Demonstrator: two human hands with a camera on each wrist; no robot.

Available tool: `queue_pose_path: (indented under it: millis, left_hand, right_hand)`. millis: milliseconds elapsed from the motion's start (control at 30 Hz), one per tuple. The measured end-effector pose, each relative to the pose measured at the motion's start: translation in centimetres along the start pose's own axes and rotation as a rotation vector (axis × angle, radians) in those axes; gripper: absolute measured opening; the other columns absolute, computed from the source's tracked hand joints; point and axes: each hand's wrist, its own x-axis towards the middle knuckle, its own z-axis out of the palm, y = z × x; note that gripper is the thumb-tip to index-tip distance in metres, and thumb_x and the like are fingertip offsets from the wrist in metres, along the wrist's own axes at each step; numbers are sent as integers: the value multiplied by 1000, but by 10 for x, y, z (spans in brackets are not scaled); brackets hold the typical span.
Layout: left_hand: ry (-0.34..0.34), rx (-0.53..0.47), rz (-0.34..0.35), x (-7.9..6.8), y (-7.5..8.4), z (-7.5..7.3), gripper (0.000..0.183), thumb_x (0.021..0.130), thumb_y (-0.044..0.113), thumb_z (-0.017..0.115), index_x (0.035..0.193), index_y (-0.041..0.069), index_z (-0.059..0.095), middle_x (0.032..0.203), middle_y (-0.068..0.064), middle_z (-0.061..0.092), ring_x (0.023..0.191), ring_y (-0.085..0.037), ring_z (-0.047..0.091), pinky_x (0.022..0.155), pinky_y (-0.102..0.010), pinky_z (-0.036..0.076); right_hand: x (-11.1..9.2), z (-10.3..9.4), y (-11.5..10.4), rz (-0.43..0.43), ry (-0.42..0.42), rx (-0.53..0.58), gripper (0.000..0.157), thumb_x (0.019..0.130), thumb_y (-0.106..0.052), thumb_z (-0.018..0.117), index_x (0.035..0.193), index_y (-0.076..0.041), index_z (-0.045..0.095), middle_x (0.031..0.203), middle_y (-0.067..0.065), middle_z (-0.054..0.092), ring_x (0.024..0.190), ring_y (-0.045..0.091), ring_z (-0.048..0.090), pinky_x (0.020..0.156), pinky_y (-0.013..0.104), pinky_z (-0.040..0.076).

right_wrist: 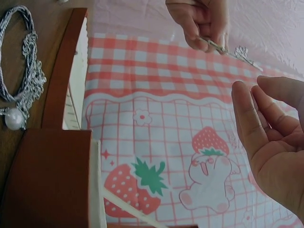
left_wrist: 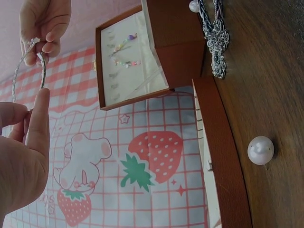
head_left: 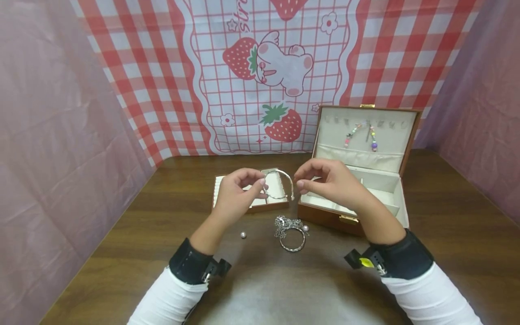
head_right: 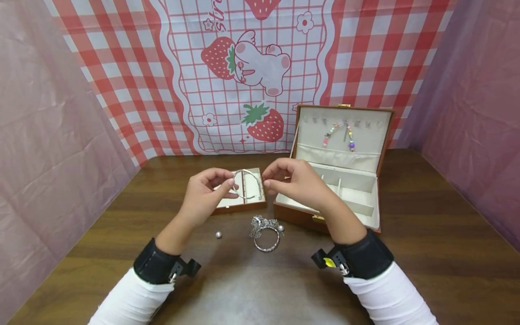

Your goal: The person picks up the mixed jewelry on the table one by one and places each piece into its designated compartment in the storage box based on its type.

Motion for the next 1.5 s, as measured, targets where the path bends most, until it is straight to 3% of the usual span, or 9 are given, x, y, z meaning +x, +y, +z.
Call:
queue_pose_path:
  millis: [233, 400, 500, 667, 867, 1067, 1200, 1367, 1500]
  left_hand:
    - [-17, -36, -15, 0, 5, 5, 13, 91, -6, 62, 101, -12, 64, 91, -21, 67, 74, -26, 69, 65, -39, 60]
    - [-30, -49, -13, 2, 10, 11, 15, 91, -5, 63, 104, -12, 65, 94, -21, 67, 80, -37, 68, 66, -39, 60]
    - [-50, -38, -15, 5, 10, 16, 16, 91, -4, 63, 105, -12, 64, 98, -21, 68, 78, -31, 69, 67, -39, 60]
    - [-78, -59, -45, 10, 11, 25, 17, 91, -4, 64, 106, -12, 64, 98, -22, 68, 78, -24, 69, 68, -39, 60]
    - [-111, -8, -64, 18, 13, 32, 14, 91, -1, 64, 104, -6, 67, 91, -17, 69, 70, -32, 69, 68, -37, 60]
    - [-168, 99, -42, 35, 12, 42, 12, 91, 3, 66, 102, -1, 69, 87, -14, 69, 67, -33, 69, 68, -36, 60]
    - [-218, 113, -78, 49, 14, 55, 13, 91, 4, 66, 102, -1, 69, 88, -14, 69, 69, -31, 69, 65, -34, 60]
    - [-251, 70, -132, 71, 15, 73, 12, 92, 0, 65, 102, -5, 68, 89, -15, 67, 71, -23, 67, 67, -33, 60]
    - [-272, 47, -151, 89, 14, 89, 11, 92, -2, 63, 102, -6, 67, 88, -11, 66, 80, -30, 67, 66, -32, 60]
  right_hand:
    - [-6, -16, 1, 37, 31, -4, 13, 89, -2, 68, 100, 3, 65, 89, 14, 67, 75, 24, 70, 71, 33, 59]
    - [-10, -27, 4, 29, 51, -37, 12, 89, -2, 69, 99, 4, 66, 89, 14, 67, 74, 19, 69, 69, 34, 59]
    - [-15, -37, 7, 42, 71, -81, 12, 89, -2, 68, 100, 3, 66, 88, 12, 67, 74, 17, 68, 68, 31, 59]
    - [-26, -58, 19, 98, 98, -138, 16, 90, -4, 68, 104, 4, 65, 89, 13, 67, 74, 15, 68, 67, 27, 58]
    - [-40, -80, 37, 164, 123, -213, 18, 90, -5, 68, 106, 4, 65, 94, 14, 66, 76, 12, 67, 67, 24, 58]
    - [-55, -108, 56, 244, 181, -272, 26, 93, -12, 67, 110, 6, 62, 94, 4, 68, 73, 11, 67, 66, 19, 56]
    - [-67, -131, 67, 326, 222, -328, 34, 94, -21, 67, 114, 6, 61, 90, -4, 68, 71, 9, 66, 64, 17, 54]
    - [-78, -151, 80, 440, 237, -395, 43, 95, -29, 65, 118, 6, 59, 96, 12, 68, 71, 14, 67, 62, 18, 51]
    - [-83, -162, 94, 534, 213, -376, 48, 96, -29, 62, 121, 12, 55, 102, 23, 65, 74, 16, 68, 65, 23, 55]
